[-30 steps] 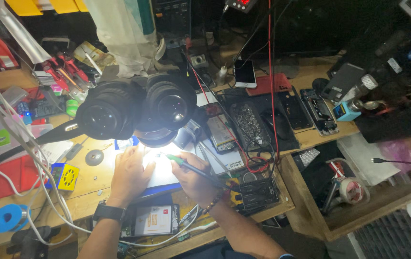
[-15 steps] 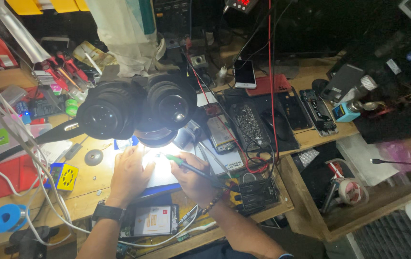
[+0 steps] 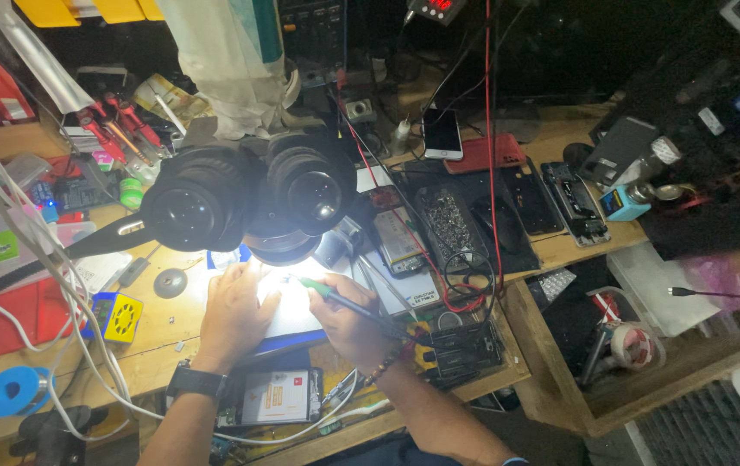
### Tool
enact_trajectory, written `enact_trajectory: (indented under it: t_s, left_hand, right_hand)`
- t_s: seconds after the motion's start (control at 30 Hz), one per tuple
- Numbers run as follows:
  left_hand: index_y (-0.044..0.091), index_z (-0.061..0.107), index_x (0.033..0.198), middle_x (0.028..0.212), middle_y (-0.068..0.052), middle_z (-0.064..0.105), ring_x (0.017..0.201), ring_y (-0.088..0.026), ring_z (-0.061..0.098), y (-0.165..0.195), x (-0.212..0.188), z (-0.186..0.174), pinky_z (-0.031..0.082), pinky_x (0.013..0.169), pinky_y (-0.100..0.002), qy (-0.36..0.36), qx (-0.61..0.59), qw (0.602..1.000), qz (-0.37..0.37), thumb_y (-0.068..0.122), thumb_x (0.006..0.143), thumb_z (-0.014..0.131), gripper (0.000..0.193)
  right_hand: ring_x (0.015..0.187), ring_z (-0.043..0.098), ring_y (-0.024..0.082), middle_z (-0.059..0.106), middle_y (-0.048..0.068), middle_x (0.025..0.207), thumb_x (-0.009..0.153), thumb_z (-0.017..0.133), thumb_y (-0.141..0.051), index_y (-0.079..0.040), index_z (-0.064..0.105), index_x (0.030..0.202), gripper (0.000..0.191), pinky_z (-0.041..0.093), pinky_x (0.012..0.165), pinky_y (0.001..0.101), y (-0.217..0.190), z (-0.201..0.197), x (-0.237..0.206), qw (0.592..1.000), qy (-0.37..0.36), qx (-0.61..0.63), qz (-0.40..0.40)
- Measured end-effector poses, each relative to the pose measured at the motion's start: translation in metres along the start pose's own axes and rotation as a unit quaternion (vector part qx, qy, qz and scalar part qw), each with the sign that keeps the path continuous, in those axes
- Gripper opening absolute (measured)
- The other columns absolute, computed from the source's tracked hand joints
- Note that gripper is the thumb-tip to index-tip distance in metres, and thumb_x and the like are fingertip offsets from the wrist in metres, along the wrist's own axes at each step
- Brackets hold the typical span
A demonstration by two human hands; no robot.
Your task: The person works on a small electronic component under a microscope, using a green pen-like tool to apply or adjust something on the surface. They occasionally use tweezers to manipulate the component and adjust the microscope's position.
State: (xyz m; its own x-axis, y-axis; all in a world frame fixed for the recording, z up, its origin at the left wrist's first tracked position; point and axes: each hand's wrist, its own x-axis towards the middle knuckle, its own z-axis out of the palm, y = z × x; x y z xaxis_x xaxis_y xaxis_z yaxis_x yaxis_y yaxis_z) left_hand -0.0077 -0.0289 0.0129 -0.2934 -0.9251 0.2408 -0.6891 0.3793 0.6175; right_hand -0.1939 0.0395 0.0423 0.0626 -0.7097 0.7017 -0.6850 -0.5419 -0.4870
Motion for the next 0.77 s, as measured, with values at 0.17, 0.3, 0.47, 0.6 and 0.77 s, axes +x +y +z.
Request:
enact_trajectory:
  t_s: [0.17,0.3,0.47,0.6,0.77]
  left_hand:
    - [0.006,0.068,0.119,0.108,-0.014,0.066,0.106,-0.036,0.056,-0.004,0.0,0.003,0.044,0.097,-0.045,-0.012,-0.004,1.0,-0.004,0.026,0.084,0.068,0.04]
    - [0.003,0.069,0.115,0.114,-0.017,0.065,0.112,-0.035,0.057,-0.014,0.001,0.003,0.041,0.097,-0.047,0.026,0.016,0.996,0.083,0.025,0.082,0.069,0.04]
    - [0.001,0.068,0.113,0.115,-0.018,0.065,0.114,-0.035,0.057,-0.018,0.0,0.003,0.04,0.099,-0.047,0.01,0.014,0.999,0.05,0.026,0.083,0.07,0.039]
    - [0.002,0.068,0.116,0.114,-0.018,0.065,0.114,-0.035,0.056,-0.016,-0.001,0.004,0.039,0.1,-0.048,-0.003,0.024,0.998,0.053,0.025,0.083,0.07,0.041]
    - [0.002,0.067,0.118,0.117,-0.017,0.065,0.115,-0.034,0.056,-0.018,0.0,0.009,0.039,0.1,-0.047,0.014,0.017,0.998,0.06,0.027,0.083,0.071,0.043]
  right_hand:
    - [0.063,0.069,0.018,0.069,0.008,0.082,0.093,0.074,-0.008,0.001,0.069,0.101,0.013,0.054,0.055,0.0316,-0.001,0.001,-0.001,0.998,0.001,0.029,0.052]
    - [0.063,0.07,0.019,0.071,0.009,0.078,0.09,0.074,-0.011,-0.002,0.072,0.101,0.015,0.054,0.057,0.0322,-0.008,0.008,-0.001,0.99,0.009,0.049,0.133]
    - [0.063,0.069,0.018,0.072,0.009,0.074,0.087,0.076,-0.015,-0.003,0.073,0.101,0.019,0.054,0.058,0.0327,-0.006,0.014,-0.001,0.982,0.006,0.048,0.18]
    - [0.064,0.07,0.017,0.072,0.009,0.075,0.088,0.075,-0.015,-0.004,0.073,0.103,0.018,0.055,0.059,0.0326,-0.004,0.012,-0.003,0.981,0.0,0.055,0.184]
    - [0.067,0.071,0.018,0.072,0.008,0.076,0.092,0.075,-0.015,-0.006,0.071,0.104,0.016,0.056,0.061,0.0332,-0.002,0.005,-0.005,0.991,-0.005,0.035,0.129]
